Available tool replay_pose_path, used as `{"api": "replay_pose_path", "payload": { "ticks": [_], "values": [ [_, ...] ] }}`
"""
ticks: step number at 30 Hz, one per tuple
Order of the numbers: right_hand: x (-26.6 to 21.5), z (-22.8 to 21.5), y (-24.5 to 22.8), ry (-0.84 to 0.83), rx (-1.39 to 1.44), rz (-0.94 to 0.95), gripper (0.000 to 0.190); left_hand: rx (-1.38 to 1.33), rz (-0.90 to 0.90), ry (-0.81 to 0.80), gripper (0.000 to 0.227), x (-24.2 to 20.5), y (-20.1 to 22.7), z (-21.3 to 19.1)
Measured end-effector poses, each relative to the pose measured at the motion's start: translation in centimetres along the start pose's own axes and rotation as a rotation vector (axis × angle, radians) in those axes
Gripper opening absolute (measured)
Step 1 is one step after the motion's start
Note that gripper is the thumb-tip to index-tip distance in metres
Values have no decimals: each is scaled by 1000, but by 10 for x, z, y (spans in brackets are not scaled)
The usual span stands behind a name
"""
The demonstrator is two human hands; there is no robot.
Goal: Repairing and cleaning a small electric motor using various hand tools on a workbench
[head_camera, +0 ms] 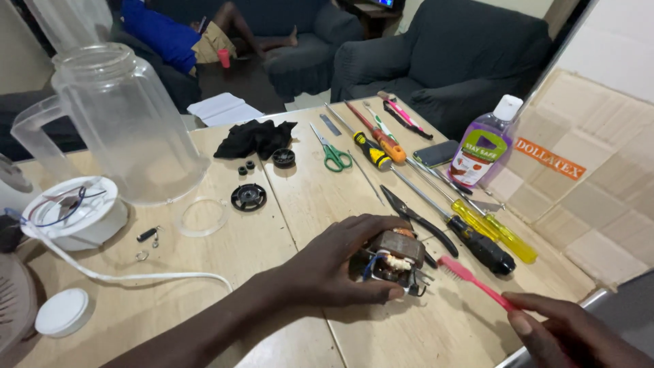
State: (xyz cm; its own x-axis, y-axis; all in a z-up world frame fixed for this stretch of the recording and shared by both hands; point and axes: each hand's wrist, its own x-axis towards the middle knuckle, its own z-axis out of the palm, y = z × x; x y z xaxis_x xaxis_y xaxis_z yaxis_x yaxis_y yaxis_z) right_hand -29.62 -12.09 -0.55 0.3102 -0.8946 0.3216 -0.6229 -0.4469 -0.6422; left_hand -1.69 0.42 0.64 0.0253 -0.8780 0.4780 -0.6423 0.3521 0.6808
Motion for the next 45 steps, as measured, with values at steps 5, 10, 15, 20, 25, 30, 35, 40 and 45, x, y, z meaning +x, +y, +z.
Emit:
{"api": "replay_pose_path", "payload": {
  "ticks": [5,10,15,20,25,30,35,40,45],
  "values": [
    [-27,9,-19,24,352,19,37,10,-35,-30,71,3,7,-2],
    [-35,16,-28,-64,258,279,41,63,11,-31,75,5,10,-1],
    [-39,32,-20,-68,223,452,44,111,-59,-92,73,6,8,2],
    [-40,46,-79,-69,181,250,41,90,-10,-60,74,6,7,3],
    [-34,25,-68,-27,358,320,40,87,35,-69,68,10,12,0],
    [-43,40,-65,-43,447,83,43,84,-23,-74,74,9,13,1],
    [-15,14,-65,-97,60,136,41,47,-71,-81,69,7,13,-1],
    [-19,31,-41,-240,-122,206,23,37,-70,-57,69,1,14,2],
    [-6,42,-8,-329,-88,-92,28,51,-70,-60,79,3,12,1]
  ]
}}
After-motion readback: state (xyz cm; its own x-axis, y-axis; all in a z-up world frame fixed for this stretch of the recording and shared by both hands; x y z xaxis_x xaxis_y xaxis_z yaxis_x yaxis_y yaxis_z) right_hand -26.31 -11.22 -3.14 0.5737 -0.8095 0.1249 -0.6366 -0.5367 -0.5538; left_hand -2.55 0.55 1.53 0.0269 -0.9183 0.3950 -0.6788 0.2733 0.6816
